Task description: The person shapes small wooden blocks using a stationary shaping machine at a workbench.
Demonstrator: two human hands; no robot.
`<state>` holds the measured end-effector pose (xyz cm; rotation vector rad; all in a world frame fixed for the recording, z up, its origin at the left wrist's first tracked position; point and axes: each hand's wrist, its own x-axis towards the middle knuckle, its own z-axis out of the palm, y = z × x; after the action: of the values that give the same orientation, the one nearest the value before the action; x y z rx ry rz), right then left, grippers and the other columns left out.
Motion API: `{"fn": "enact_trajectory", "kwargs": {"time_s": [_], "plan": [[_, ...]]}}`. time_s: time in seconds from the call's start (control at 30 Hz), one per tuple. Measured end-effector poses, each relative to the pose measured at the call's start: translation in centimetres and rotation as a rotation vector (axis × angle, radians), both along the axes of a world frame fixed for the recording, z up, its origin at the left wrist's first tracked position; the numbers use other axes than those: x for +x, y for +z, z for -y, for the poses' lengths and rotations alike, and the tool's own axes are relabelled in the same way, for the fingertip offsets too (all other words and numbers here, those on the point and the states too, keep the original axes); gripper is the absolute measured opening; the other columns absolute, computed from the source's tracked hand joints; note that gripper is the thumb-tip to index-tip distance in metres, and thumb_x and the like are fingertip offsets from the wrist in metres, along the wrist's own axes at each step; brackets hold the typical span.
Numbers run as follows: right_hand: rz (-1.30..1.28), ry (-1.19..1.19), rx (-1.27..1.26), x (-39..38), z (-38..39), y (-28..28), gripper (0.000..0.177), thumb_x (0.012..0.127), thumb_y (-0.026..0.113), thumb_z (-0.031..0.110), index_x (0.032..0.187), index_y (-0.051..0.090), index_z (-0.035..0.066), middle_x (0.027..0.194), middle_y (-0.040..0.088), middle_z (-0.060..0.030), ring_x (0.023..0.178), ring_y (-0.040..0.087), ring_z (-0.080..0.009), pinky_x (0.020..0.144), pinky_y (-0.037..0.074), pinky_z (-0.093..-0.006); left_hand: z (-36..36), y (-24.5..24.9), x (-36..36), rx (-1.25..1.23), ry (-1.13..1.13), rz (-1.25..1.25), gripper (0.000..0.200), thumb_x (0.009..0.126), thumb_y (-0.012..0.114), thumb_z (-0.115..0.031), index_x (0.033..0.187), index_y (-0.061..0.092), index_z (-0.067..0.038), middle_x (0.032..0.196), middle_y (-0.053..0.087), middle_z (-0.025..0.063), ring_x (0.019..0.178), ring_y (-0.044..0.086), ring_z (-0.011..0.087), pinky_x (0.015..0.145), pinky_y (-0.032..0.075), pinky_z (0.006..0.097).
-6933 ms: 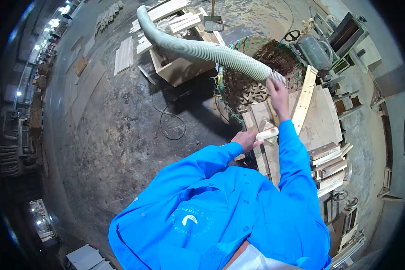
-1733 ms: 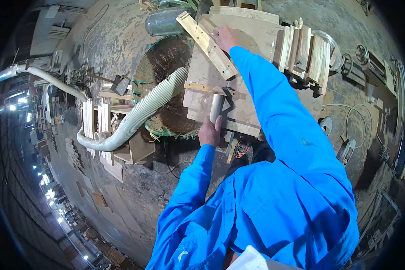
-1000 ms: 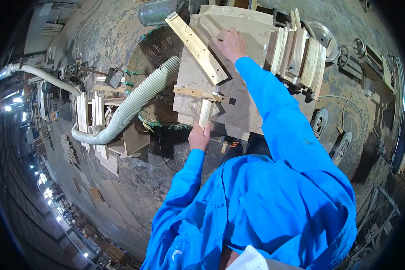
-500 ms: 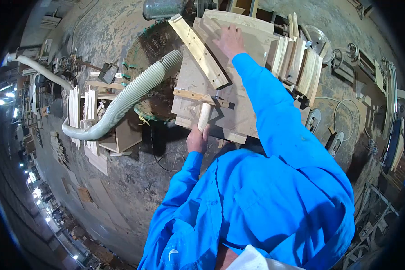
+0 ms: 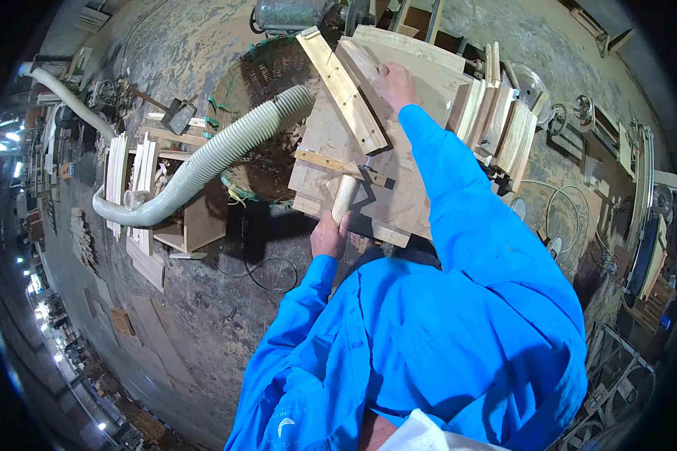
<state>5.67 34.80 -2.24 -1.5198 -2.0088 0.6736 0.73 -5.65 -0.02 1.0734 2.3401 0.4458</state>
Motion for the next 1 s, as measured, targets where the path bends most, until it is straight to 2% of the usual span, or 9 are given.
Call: {"fn": "enact_trajectory", "kwargs": {"time_s": [0.07,0.23,0.33,0.47,0.53,0.63,1.0], "plan": [[-0.003,-0.027,0.017,0.0,0.2,-0.7,0.029,0.097,0.064,0.031,0.095,0.078,0.005,0.1,0.074,-0.0243,0.098,0.07,-0.0439,0.088,0.055,-0.0544,0.2,0.4,0.0,-0.024,0.003,-0.002,0.049,0.1,0.064,-0.05,0.104,0.057,-0.001,0.095,0.071,0.0314,0.09,0.068,0.0516,0.076,0.053,0.0601],[-0.051,0.105,0.074,-0.6,3.1,-0.1,0.022,0.098,0.064,0.023,0.103,0.079,0.009,0.101,0.073,-0.0236,0.101,0.068,-0.0423,0.092,0.054,-0.0526,0.3,0.0,-0.3,-0.009,0.008,-0.016,0.052,0.1,0.064,-0.052,0.102,0.058,-0.001,0.094,0.071,0.0308,0.089,0.069,0.0512,0.075,0.054,0.0593],[-0.051,0.097,0.037,-2.4,3.1,-1.1,0.025,0.099,0.064,0.028,0.112,0.079,0.013,0.106,0.07,-0.0221,0.105,0.066,-0.0427,0.094,0.052,-0.0524,0.2,-0.2,0.1,0.031,0.012,-0.02,0.052,0.1,0.065,-0.053,0.101,0.058,-0.001,0.09,0.072,0.029,0.087,0.069,0.0506,0.073,0.054,0.0587],[-0.068,0.121,0.027,-3.6,1.2,-1.8,0.025,0.099,0.066,0.028,0.113,0.079,0.013,0.106,0.07,-0.0225,0.106,0.065,-0.0423,0.095,0.051,-0.0514,-0.1,0.1,0.3,0.005,0.037,0.014,0.05,0.1,0.067,-0.051,0.098,0.058,-0.002,0.083,0.071,0.0252,0.081,0.071,0.048,0.069,0.055,0.0568],[-0.109,0.149,0.051,-4.4,0.2,-2.7,0.026,0.097,0.068,0.026,0.114,0.079,0.01,0.113,0.07,-0.0233,0.106,0.067,-0.0419,0.095,0.053,-0.0515,0.0,0.2,0.3,-0.009,0.036,0.015,0.05,0.1,0.067,-0.052,0.098,0.058,-0.002,0.082,0.071,0.0246,0.081,0.071,0.0471,0.07,0.055,0.0563],[-0.082,0.139,0.025,-5.0,-0.6,-3.3,0.027,0.097,0.069,0.027,0.117,0.079,0.011,0.112,0.07,-0.0224,0.107,0.067,-0.0421,0.095,0.053,-0.0511,0.0,0.3,0.4,-0.025,0.034,0.022,0.05,0.1,0.066,-0.052,0.098,0.058,-0.003,0.081,0.071,0.0238,0.081,0.072,0.0462,0.07,0.055,0.0557],[-0.112,0.156,0.11,-5.4,-1.3,-3.3,0.022,0.097,0.067,0.026,0.109,0.08,0.014,0.104,0.069,-0.0215,0.102,0.066,-0.0421,0.091,0.052,-0.0527,-0.6,0.3,0.1,-0.02,0.036,0.024,0.049,0.101,0.065,-0.052,0.101,0.06,-0.002,0.081,0.071,0.0247,0.081,0.072,0.0468,0.071,0.056,0.0556]]}}
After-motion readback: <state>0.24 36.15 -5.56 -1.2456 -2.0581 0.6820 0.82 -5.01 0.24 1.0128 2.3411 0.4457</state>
